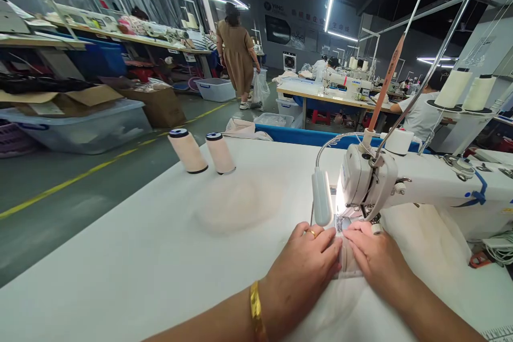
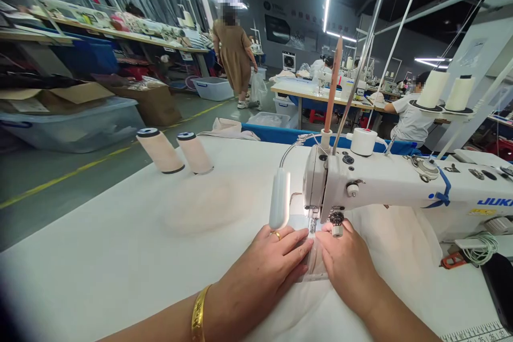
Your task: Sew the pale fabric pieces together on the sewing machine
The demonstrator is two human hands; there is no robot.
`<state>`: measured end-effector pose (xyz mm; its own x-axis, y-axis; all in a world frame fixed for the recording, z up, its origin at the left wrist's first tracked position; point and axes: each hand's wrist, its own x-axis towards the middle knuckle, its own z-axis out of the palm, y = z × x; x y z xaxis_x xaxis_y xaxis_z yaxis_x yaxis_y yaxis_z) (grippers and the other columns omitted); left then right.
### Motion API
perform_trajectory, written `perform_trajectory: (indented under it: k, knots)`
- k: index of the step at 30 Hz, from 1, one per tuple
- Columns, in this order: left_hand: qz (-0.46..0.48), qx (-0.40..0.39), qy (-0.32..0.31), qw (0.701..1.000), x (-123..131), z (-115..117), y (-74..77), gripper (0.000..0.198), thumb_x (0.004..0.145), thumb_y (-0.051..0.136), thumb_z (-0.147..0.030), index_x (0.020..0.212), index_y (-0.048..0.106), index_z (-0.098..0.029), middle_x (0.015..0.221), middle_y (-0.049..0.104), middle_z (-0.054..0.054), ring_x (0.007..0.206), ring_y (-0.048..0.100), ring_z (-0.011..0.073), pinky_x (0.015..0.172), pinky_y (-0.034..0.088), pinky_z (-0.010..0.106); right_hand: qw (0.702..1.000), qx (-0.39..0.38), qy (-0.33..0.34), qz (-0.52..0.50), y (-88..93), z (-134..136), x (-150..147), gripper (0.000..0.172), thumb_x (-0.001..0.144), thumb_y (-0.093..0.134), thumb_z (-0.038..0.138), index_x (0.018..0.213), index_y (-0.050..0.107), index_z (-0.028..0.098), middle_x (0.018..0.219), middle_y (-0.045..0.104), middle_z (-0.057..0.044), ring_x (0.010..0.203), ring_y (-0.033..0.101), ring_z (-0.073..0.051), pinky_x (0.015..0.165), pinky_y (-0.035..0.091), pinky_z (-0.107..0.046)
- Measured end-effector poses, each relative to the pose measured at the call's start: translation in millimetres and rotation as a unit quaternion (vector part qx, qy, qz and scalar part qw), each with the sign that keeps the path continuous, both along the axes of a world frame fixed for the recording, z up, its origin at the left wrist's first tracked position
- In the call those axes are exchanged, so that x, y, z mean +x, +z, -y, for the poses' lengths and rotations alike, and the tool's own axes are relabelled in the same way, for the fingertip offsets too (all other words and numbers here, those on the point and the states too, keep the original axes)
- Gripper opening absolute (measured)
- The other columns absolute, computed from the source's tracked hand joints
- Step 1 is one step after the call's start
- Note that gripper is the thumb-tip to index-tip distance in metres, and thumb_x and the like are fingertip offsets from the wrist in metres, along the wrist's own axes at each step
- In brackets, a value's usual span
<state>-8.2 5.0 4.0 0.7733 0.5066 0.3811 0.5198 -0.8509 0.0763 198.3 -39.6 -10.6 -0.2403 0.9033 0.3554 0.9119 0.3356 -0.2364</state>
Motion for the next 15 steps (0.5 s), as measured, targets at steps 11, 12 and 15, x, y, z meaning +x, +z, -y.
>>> perform_trajectory:
  k: [11, 12, 15]
  knots:
    - [0.007, -0.012, 0.001, 1.000, 1.8, 0.1, 0.1, 0.011, 0.094, 0.063, -0.017, 0.104, 0.065, -0.020, 0.102, 0.071, 0.005, 0.088, 0.063, 0.0245, 0.079, 0.043, 0.040, 1.000, 0.021, 0.000, 0.020, -4.3, -0.7, 4.5, 0.034, 0.098, 0.043, 0.009, 0.113, 0.070, 0.024, 0.108, 0.071, -0.008, 0.064, 0.057, -0.017, 0.057, 0.042, -0.028]
    - [0.004, -0.019, 0.001, 1.000, 2.0, 0.1, 0.3, 0.010, 0.094, 0.063, -0.017, 0.104, 0.065, -0.020, 0.103, 0.071, 0.005, 0.089, 0.063, 0.0246, 0.079, 0.043, 0.040, 1.000, 0.021, 0.002, 0.022, -4.9, -0.8, 4.8, 0.034, 0.098, 0.043, 0.009, 0.113, 0.069, 0.023, 0.109, 0.071, -0.008, 0.064, 0.057, -0.017, 0.057, 0.042, -0.028]
    - [-0.003, -0.038, 0.001, 0.999, 2.4, 0.0, 2.0, 0.012, 0.093, 0.067, -0.020, 0.105, 0.066, -0.021, 0.105, 0.072, 0.005, 0.093, 0.064, 0.0255, 0.081, 0.044, 0.040, 0.999, 0.022, 0.009, 0.027, -7.8, -0.8, 5.8, 0.033, 0.098, 0.042, 0.006, 0.110, 0.068, 0.023, 0.113, 0.071, -0.008, 0.066, 0.058, -0.017, 0.058, 0.042, -0.029]
